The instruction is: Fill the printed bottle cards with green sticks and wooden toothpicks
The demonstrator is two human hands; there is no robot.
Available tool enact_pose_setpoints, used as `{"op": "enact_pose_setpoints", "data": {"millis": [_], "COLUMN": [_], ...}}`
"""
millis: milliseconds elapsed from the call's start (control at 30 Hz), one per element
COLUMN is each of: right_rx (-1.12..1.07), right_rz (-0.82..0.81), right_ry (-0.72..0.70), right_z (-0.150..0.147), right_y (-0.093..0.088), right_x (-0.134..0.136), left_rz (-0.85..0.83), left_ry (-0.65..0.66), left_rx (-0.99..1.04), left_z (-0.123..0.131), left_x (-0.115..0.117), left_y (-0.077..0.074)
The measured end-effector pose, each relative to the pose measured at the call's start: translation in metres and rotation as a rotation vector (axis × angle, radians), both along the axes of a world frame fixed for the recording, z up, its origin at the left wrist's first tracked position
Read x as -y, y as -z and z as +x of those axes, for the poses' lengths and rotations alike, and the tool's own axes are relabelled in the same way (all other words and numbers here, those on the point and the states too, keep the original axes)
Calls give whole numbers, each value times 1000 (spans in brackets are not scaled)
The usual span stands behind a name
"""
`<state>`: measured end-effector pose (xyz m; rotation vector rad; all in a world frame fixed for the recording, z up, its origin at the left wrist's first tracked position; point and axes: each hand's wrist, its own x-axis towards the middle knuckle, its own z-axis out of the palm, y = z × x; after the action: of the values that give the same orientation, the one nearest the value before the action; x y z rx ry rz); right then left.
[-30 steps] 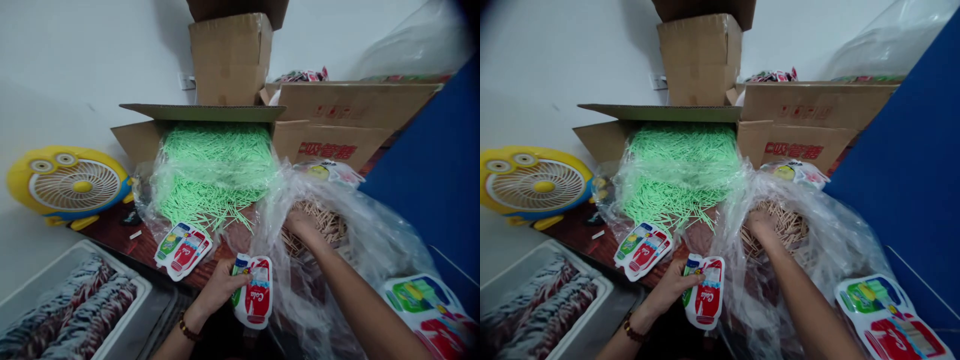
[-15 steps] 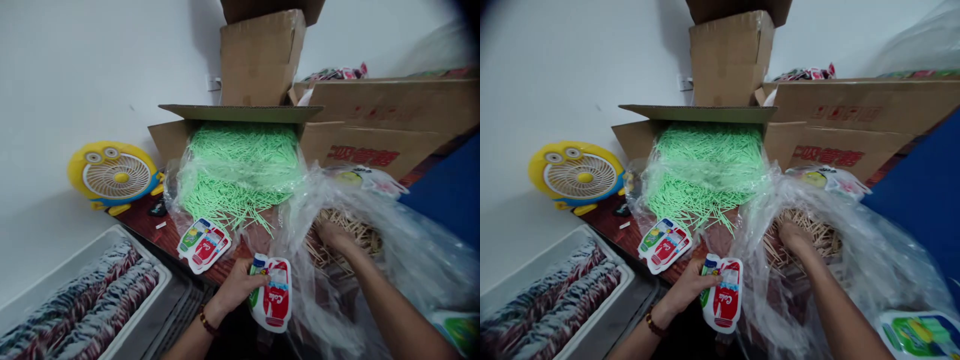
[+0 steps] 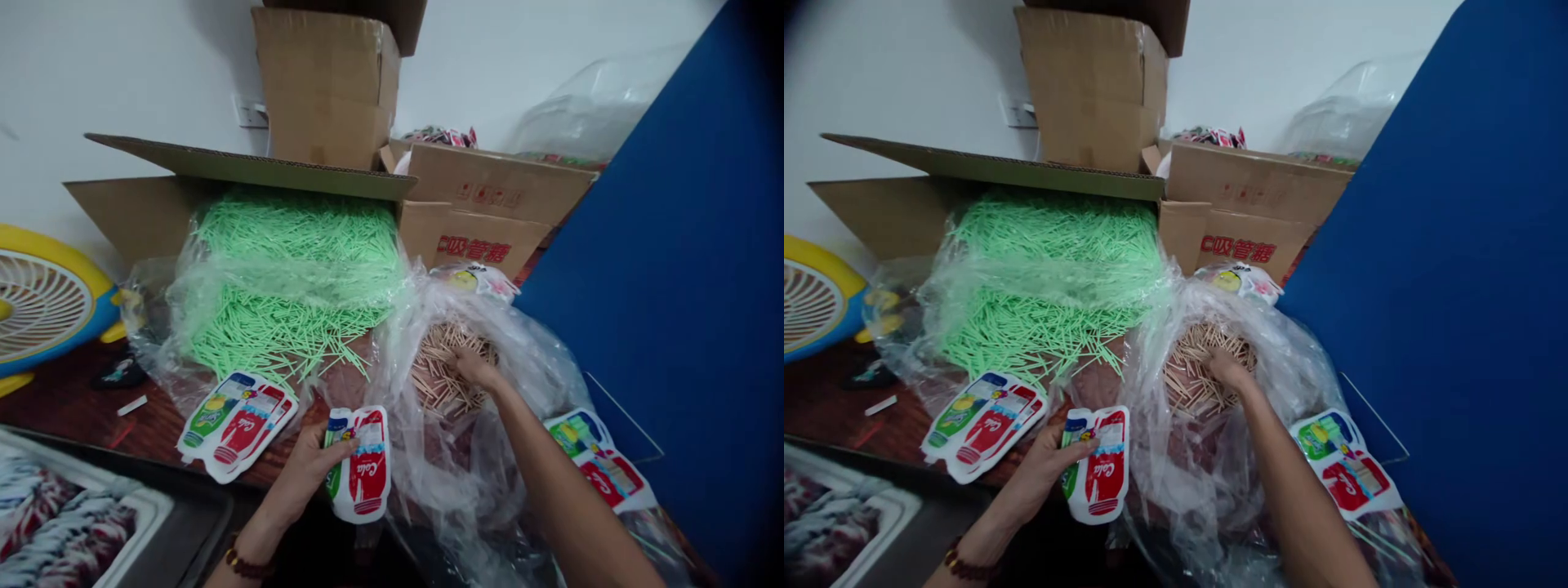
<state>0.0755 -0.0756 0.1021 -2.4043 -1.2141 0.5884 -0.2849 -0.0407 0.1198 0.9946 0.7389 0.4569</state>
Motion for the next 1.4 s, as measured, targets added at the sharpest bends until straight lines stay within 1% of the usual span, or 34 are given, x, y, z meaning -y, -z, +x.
{"op": "enact_pose_setpoints", "data": {"millis": [100,233,367,500,567,633,767,967,1033,1167,1233,1400], "right_rx": [-134,-261,-338,-390,-402,-408,-421,-428,-441,-467,-470,-470], "right_rz": [73,268,485,617,668,713,753,720,734,779,790,768], "right_ry": [47,130,186,210,235,261,274,252,241,221,209,180], "right_z": [1,-3,-19,-34,-37,-37,-40,-51,-53,-53,-55,-63], "right_y": [-1,-2,9,25,27,25,23,37,35,23,20,27], "right_x": [8,16,26,31,31,30,31,36,36,36,38,42], "left_rz": [0,-40,-65,-44,-31,-16,-2,-9,-12,-28,-26,-39], "left_ry": [-6,-30,-41,-39,-43,-36,-14,-36,-50,-80,-80,-35], "left_rx": [3,-19,-21,-23,-39,-49,-45,-36,-41,-49,-34,-27], "left_z": [1,2,2,2,2,1,2,5,4,3,3,2], "left_x": [1,1,1,4,4,4,3,7,7,7,7,6], "left_y": [-5,-6,-3,-6,-8,-8,-7,-5,-6,-8,-9,-5]}}
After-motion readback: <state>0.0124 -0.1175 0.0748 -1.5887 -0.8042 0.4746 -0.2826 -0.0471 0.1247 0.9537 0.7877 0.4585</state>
